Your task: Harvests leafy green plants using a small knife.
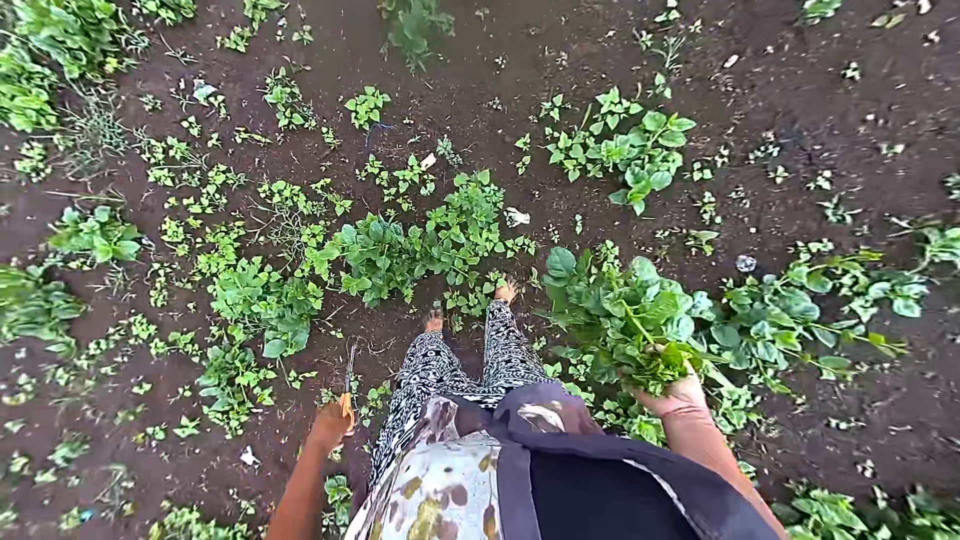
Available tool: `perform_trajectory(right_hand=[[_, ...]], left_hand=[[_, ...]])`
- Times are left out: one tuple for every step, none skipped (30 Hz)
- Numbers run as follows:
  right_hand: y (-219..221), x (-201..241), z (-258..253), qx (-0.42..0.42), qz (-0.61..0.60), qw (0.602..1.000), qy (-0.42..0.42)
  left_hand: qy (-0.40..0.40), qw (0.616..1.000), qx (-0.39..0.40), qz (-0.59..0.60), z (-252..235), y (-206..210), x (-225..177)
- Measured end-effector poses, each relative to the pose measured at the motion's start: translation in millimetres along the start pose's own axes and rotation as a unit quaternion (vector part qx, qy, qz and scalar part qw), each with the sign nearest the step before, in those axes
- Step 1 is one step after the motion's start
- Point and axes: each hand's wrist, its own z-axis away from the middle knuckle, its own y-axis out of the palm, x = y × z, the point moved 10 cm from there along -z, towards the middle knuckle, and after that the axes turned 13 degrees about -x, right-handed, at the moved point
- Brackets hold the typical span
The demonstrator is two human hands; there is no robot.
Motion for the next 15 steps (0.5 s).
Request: perform_trajectory(right_hand=[[11.6, 2.1, -2.8, 0.002, 0.027, 1.0, 0.004], [24.0, 2.3, -7.2, 0.009, 0.047, 0.999, 0.004], [37.5, -0.4, -12.5, 0.021, 0.06, 0.998, 0.005], [50.1, -5.9, -16.5, 0.033, 0.069, 0.997, 0.009], [60.7, -12.9, -18.7, 0.042, 0.08, 0.996, 0.014], [71.0, -21.3, -20.1, 0.05, 0.091, 0.994, 0.019], [81.4, -31.3, -22.2, 0.065, 0.098, 0.993, 0.026], [91.8, -41.0, -24.5, 0.084, 0.112, 0.99, 0.027], [102.0, -51.5, -26.4, 0.104, 0.122, 0.987, 0.028], [111.9, -63.4, -27.8, 0.124, 0.13, 0.983, 0.028], [120.8, -76.9, -29.4, 0.14, 0.132, 0.981, 0.032], [129.4, -91.1, -30.0, 0.15, 0.14, 0.978, 0.034], [136.9, -105.6, -29.2, 0.155, 0.147, 0.976, 0.036], [144.3, -120.8, -27.9, 0.155, 0.153, 0.975, 0.037], [153.5, -138.0, -27.7, 0.155, 0.16, 0.974, 0.038]], left_hand=[[-0.002, 1.0, -0.009, 0.015, -5.5, 1.5, 0.4], [-0.011, 0.999, -0.021, 0.039, -11.4, 0.4, 1.9], [-0.02, 0.997, -0.039, 0.065, -17.9, -5.5, 2.9], [-0.028, 0.994, -0.061, 0.084, -25.4, -14.3, 4.6], [-0.032, 0.991, -0.086, 0.1, -34.2, -24.2, 6.6], [-0.036, 0.988, -0.108, 0.108, -44.2, -36.0, 6.9], [-0.042, 0.984, -0.129, 0.119, -55.2, -48.9, 5.8], [-0.05, 0.978, -0.148, 0.138, -67.4, -61.1, 4.2], [-0.059, 0.971, -0.163, 0.166, -81.6, -72.1, 2.2], [-0.063, 0.962, -0.178, 0.196, -98.0, -84.0, -1.2], [-0.061, 0.953, -0.188, 0.228, -117.5, -96.0, -6.4], [-0.054, 0.947, -0.194, 0.252, -139.4, -107.1, -14.5], [-0.043, 0.941, -0.193, 0.275, -162.6, -117.0, -25.8], [-0.032, 0.936, -0.194, 0.291, -189.0, -126.1, -37.4], [-0.025, 0.933, -0.197, 0.299, -217.9, -134.8, -48.9]])
